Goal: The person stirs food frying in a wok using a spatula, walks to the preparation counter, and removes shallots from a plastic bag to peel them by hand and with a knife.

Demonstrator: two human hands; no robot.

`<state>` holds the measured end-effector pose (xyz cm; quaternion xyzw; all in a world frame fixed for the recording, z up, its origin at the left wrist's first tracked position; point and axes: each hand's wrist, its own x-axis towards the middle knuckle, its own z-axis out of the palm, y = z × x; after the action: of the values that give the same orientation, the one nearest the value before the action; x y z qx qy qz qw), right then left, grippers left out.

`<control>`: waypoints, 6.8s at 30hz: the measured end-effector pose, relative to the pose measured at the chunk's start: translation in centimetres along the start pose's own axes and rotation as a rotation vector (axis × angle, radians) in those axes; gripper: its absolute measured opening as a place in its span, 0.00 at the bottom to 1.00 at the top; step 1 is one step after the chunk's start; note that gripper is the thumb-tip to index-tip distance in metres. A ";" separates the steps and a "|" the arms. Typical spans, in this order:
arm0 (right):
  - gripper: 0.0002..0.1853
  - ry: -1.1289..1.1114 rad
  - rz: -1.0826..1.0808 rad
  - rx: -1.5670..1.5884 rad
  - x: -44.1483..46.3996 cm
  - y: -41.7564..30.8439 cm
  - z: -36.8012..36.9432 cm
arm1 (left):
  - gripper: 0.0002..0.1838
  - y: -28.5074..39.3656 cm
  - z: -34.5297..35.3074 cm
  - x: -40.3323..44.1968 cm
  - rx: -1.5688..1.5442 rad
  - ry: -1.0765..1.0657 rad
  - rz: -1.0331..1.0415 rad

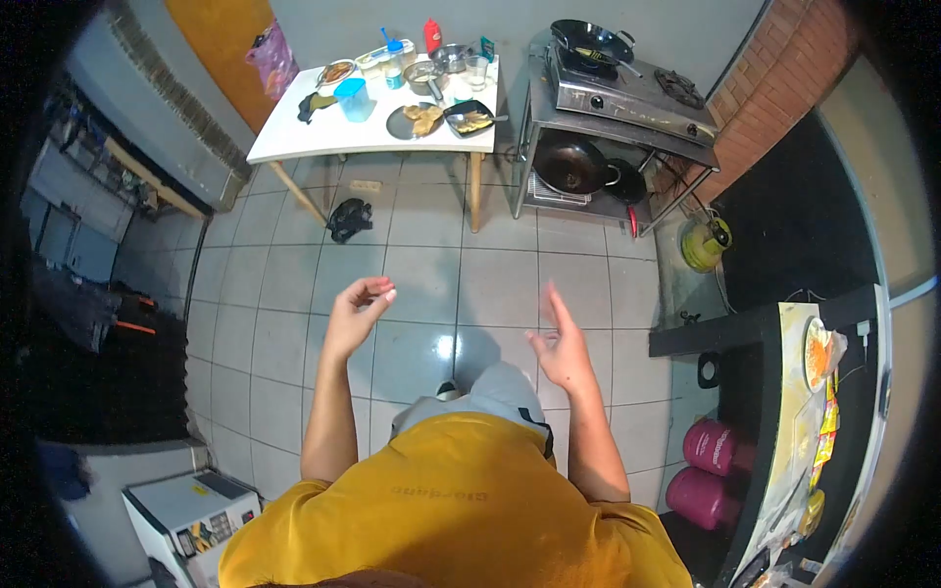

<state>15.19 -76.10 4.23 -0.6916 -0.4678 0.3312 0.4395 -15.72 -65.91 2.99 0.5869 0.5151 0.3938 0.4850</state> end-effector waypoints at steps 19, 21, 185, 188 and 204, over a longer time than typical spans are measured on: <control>0.26 -0.208 -0.132 0.092 54.5 -3.1 9.6 | 0.51 0.9 -0.8 46.9 0.092 -0.046 -0.087; 0.24 -0.230 -0.102 0.065 58.7 -4.0 10.2 | 0.49 0.6 -1.2 51.6 0.116 -0.006 -0.104; 0.15 1.848 0.695 -0.984 -174.6 24.3 -107.9 | 0.33 22.2 121.8 -148.8 -0.187 -1.097 0.862; 0.23 1.677 1.006 -1.073 -183.1 27.9 -115.1 | 0.27 22.6 121.3 -149.5 -0.276 -1.147 0.784; 0.13 1.549 0.738 -1.313 -187.1 28.0 -121.0 | 0.13 19.9 115.6 -149.2 -0.177 -1.140 0.440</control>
<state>66.13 -292.65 35.03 -0.9117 0.0886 -0.3998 0.0322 76.15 -231.96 2.62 0.7550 0.0073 0.1502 0.6382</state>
